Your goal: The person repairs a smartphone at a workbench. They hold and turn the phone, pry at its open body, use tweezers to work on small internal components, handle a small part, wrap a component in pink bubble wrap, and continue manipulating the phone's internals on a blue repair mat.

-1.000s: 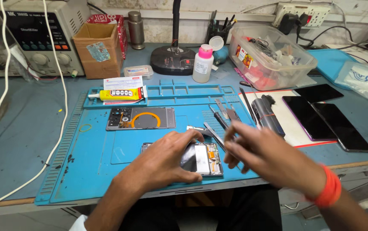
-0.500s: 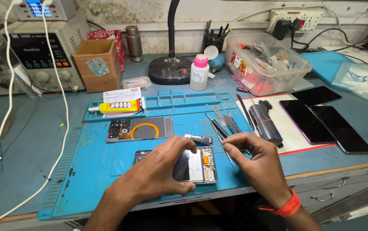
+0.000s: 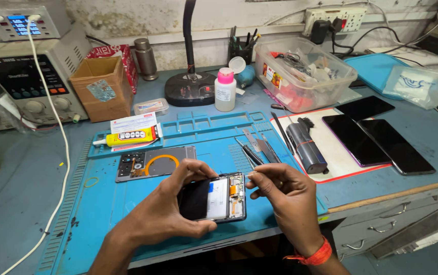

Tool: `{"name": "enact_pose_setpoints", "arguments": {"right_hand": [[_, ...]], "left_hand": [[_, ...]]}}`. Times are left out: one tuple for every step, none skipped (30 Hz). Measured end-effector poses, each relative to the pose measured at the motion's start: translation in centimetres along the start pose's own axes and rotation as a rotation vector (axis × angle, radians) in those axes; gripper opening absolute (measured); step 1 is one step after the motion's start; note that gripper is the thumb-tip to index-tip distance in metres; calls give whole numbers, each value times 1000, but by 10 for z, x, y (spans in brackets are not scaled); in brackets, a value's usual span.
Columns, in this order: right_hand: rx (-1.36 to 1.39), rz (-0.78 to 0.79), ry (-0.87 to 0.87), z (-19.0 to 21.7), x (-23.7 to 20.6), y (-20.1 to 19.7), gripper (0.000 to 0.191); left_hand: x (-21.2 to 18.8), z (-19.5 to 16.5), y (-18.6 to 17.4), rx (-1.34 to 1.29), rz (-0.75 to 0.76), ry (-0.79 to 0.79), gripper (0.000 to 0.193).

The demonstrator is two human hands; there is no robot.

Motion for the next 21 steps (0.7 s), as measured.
{"name": "enact_pose_setpoints", "arguments": {"right_hand": [[7,6,3,-1,0,1,18],[15,12,4,-1,0,1,18],[21,18,4,-2,0,1,18],[21,21,4,-2,1,2,18],[21,25,5,-3,1,2,18],[20,30,6,-3,1,1,18],[19,28,7,-3,1,1,18],[20,27,9,-3,1,1,18],[20,27,10,-3,1,1,18],[19,31,7,-3,1,1,18],[18,34,4,-3,1,1,18],[16,38,0,-2,1,1,19],[13,37,4,-2,1,0,19],[11,36,8,-3,1,0,19],[8,36,11,-3,1,-1,19],[4,37,8,-3,1,0,19],[-1,37,6,-3,1,0,19],[-6,37,4,-3,1,-1,19],[-5,37,5,-3,1,-1,19],[-3,36,7,-4,2,-1,19],[-2,35,8,-4,3,-1,19]], "left_hand": [[-1,0,0,-12,0,13,79],[-1,0,0,-23,1,27,79],[-1,-1,0,-35,1,42,78],[0,0,-1,-33,-2,26,78],[0,1,-1,-32,-5,9,79],[0,1,-1,-31,-9,-7,79],[0,1,0,-28,-8,-2,79],[0,0,-1,-25,-8,2,79],[0,-1,-1,-22,-8,6,79],[0,-1,0,-9,-10,5,79],[0,-1,0,5,-12,4,79],[0,-1,0,18,-14,3,78],[0,-1,0,19,-13,7,78],[1,-1,0,20,-14,10,78],[1,-1,0,21,-15,14,78],[1,-2,0,20,-14,30,77],[1,-3,0,19,-14,47,77],[1,-4,0,17,-13,64,77],[1,-4,1,17,-12,72,76],[1,-5,1,18,-11,81,76],[2,-6,1,19,-10,89,75]]}}
Point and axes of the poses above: each hand's wrist, its own x-axis towards the middle knuckle, its own y-axis out of the palm, z = x × y, the point moved 7 cm from there along x, towards the middle knuckle, and after that the axes turned 7 degrees about -y, right-handed, at the moved point
